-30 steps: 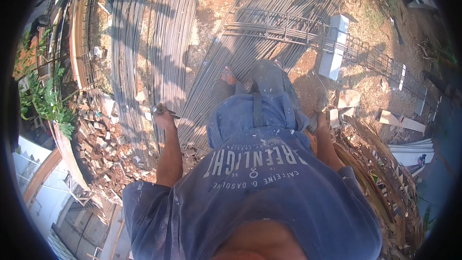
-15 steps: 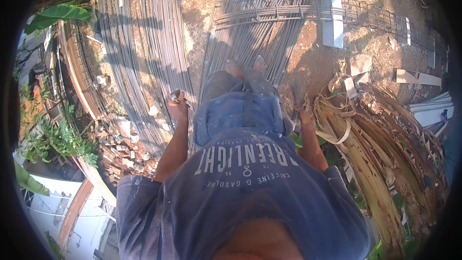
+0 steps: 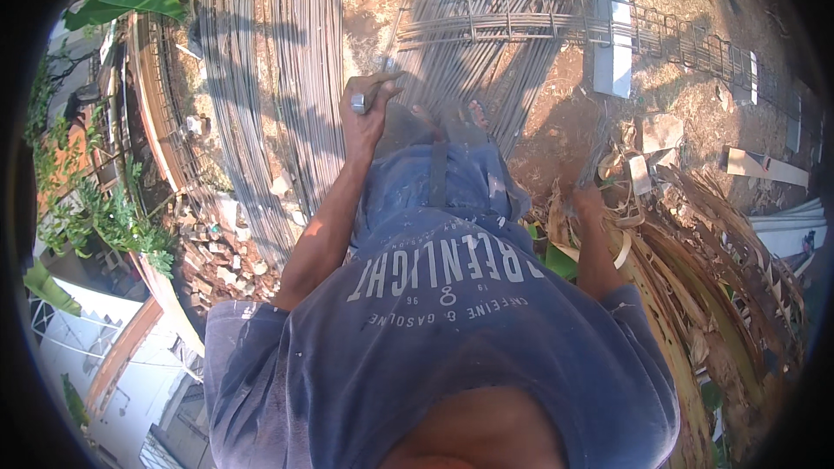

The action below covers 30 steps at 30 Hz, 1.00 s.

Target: The person assembles a rebar cage by tying steel bars together using wire and pliers. They position the bars on a concrete block, wrap wire around intersections, and twist the wire to secure the structure. The person also moves the cage and retrieves additional materials from the ground.

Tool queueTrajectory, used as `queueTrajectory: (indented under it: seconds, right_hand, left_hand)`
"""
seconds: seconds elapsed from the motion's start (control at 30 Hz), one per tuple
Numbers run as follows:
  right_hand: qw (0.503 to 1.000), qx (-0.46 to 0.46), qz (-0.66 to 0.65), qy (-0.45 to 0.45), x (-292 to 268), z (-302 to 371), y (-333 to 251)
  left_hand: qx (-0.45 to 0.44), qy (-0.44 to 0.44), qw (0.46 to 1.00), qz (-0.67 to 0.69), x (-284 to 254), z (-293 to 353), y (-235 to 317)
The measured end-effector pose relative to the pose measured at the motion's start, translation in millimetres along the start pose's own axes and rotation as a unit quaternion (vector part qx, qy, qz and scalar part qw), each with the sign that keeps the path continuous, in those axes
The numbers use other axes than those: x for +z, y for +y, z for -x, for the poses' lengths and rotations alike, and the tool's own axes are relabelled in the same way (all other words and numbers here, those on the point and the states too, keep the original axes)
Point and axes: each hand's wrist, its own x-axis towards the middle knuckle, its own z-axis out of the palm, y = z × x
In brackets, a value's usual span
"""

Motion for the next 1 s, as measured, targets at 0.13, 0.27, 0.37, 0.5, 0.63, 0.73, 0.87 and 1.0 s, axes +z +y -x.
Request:
queueTrajectory:
  seconds: [0.13, 0.27, 0.37, 0.5, 0.63, 0.73, 0.87, 1.0]
  right_hand:
    - [0.93, -0.33, -0.012, 0.159, -26, 72, -178]
    - [0.821, -0.542, -0.023, 0.179, -41, 109, -273]
    - [0.861, -0.458, -0.213, -0.061, -26, 103, -289]
    - [0.895, -0.42, -0.143, -0.031, -17, 114, -305]
    - [0.922, -0.349, -0.153, -0.075, 15, 94, -328]
    - [0.943, -0.171, -0.184, -0.219, 37, 63, -365]
    - [0.926, -0.15, -0.254, -0.237, 105, -19, -413]
    - [0.905, -0.197, -0.294, -0.237, 183, -116, -481]
  left_hand:
    - [-0.058, -0.119, 0.989, 0.071, 51, 25, 45]
    - [-0.077, -0.183, 0.975, 0.104, 78, 33, 59]
    - [-0.159, -0.193, 0.951, 0.185, 71, 20, 66]
    - [-0.267, -0.189, 0.91, 0.256, 52, -3, 39]
    - [-0.357, -0.112, 0.876, 0.304, 24, -35, -7]
    - [-0.441, -0.015, 0.846, 0.301, -5, -65, -68]
    - [-0.472, 0.159, 0.822, 0.277, -21, -117, -142]
    - [-0.408, 0.201, 0.848, 0.272, 12, -137, -254]
